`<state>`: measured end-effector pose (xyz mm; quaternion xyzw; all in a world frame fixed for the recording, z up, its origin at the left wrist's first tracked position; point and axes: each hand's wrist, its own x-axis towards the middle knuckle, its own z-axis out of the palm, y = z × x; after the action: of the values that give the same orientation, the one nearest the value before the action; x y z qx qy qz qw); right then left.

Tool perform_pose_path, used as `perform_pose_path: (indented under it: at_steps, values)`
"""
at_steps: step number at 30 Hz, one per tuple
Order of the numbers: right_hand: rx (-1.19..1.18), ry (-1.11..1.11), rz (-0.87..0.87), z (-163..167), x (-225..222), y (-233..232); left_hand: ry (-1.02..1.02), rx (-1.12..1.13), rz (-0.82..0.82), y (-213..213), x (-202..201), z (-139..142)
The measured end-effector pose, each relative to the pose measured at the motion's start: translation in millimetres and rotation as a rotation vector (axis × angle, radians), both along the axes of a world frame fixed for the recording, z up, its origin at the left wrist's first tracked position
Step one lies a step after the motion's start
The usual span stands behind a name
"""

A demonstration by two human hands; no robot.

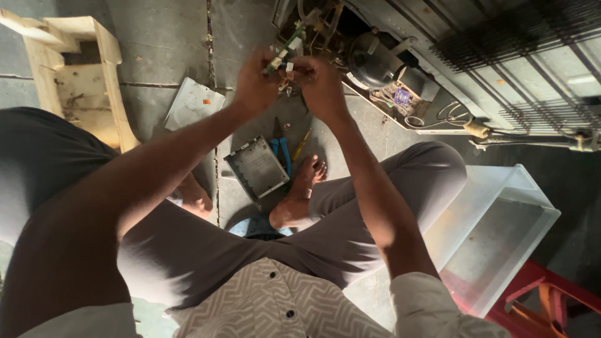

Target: The person sits on the floor and uses a screwdriver to unscrew and open a metal electrical enclosure, removing its circuit board. They then handle the circuit board and work on the wiring and components inside a nearby appliance unit.

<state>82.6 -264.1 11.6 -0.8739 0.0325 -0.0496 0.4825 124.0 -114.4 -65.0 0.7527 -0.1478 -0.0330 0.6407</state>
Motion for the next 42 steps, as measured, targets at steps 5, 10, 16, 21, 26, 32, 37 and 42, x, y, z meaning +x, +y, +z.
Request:
perform_pose_path:
  at_steps: [5, 10, 16, 21, 26, 32, 37, 42]
  values:
    - [0.021, 0.093, -0.027, 1, 1, 2, -0.063, 0.065, 0.042, 1, -13, 3]
    - [0.094, 0.039, 0.001, -2, -1, 4, -0.171, 0.144, 0.046, 2, -15, 2]
    - [0.077, 0.082, 0.036, -3, -1, 4, -0.100, 0.160, 0.035, -1, -19, -2]
    - [0.059, 0.066, -0.001, -4, -3, 6, -0.087, 0.124, 0.015, -3, -18, -2]
    - [0.104, 0.114, -0.017, -3, -1, 4, -0.095, 0.109, 0.045, -8, -15, -4]
    - [0.063, 0.037, 0.016, -5, -2, 3, -0.156, 0.079, 0.067, -11, -17, -5]
    - [0.039, 0.072, -0.016, -4, -2, 3, -0.137, 0.090, 0.057, -12, -17, -3]
    - [0.047, 0.051, -0.002, -3, -2, 3, -0.115, 0.120, 0.028, -9, -17, -2]
